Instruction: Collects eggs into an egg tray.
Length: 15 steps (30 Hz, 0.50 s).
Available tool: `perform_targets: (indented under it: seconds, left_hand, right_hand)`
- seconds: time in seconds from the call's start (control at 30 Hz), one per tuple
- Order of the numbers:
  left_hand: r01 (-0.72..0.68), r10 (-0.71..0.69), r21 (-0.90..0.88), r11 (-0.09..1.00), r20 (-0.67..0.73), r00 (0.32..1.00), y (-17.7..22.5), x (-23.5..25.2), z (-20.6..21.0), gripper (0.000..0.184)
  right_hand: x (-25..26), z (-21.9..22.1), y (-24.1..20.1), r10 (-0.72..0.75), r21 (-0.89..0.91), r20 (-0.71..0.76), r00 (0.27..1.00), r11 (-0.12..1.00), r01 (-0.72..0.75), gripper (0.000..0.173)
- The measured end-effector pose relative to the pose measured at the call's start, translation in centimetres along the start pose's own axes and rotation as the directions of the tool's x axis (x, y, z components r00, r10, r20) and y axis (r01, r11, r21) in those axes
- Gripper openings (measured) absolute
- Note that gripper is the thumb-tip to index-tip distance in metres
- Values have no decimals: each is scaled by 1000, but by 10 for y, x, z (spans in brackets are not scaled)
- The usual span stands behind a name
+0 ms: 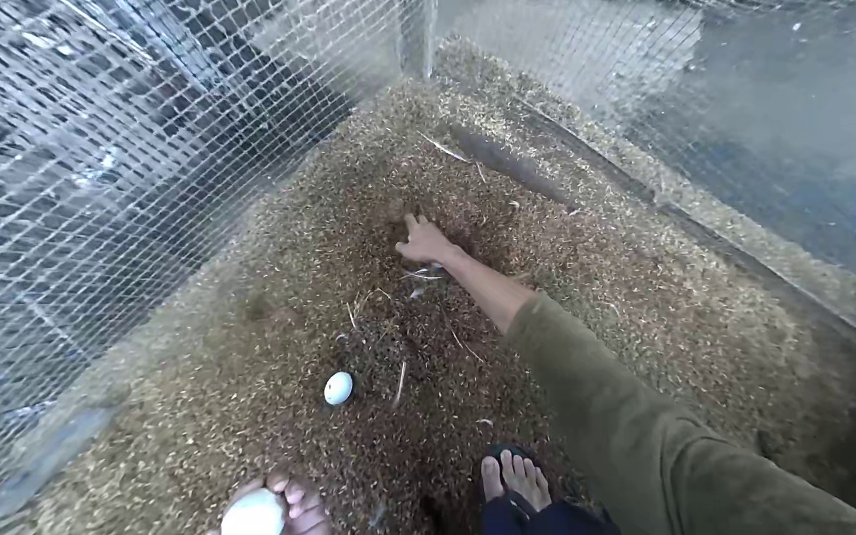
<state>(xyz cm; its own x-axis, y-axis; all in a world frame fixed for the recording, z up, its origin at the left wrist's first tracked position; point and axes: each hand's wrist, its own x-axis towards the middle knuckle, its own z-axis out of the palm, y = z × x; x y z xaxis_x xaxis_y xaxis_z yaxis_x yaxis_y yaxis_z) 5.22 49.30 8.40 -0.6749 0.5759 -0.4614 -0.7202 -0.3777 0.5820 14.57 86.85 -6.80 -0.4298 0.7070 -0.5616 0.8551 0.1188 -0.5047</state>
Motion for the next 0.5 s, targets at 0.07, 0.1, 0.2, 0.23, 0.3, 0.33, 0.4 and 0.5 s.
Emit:
perform_targets:
  seconds: [0.07, 0.1, 0.2, 0.23, 0.3, 0.33, 0.4, 0.5]
  left_hand:
    - [14, -15, 61, 998, 12, 1000, 0, 2, 1, 71]
    - [33, -32, 120, 992, -7, 999, 0, 3, 2, 77]
    - [101, -69, 272, 957, -124, 990, -3, 10, 6, 75]
    - [110, -70, 303, 947, -141, 988, -5, 12, 5, 67]
    - [116, -65, 382, 917, -144, 987, -5, 16, 1, 44]
    - [115, -63, 431, 895, -134, 989, -4, 18, -3, 32]
    - [105, -45, 548, 830, -122, 991, -2, 23, -10, 26]
    - [50, -16, 783, 620, -51, 999, -5, 38, -21, 26]
  right_hand:
    - [-22, 6, -13, -127, -15, 54, 990, 992, 128, 67]
    - [-33, 11, -20, -193, -14, 100, 976, 981, 195, 66]
    - [-68, 15, -45, -296, -38, 239, 925, 949, 314, 69]
    - [-77, 9, -53, -320, -43, 255, 912, 939, 342, 70]
    - [-83, -11, -59, -404, -7, 231, 885, 909, 416, 64]
    - [-83, -27, -59, -432, 36, 205, 878, 900, 435, 59]
    - [-85, -63, -58, -395, 134, 184, 900, 917, 375, 61]
    - [-76, -100, -30, -329, 413, 236, 914, 886, 213, 56]
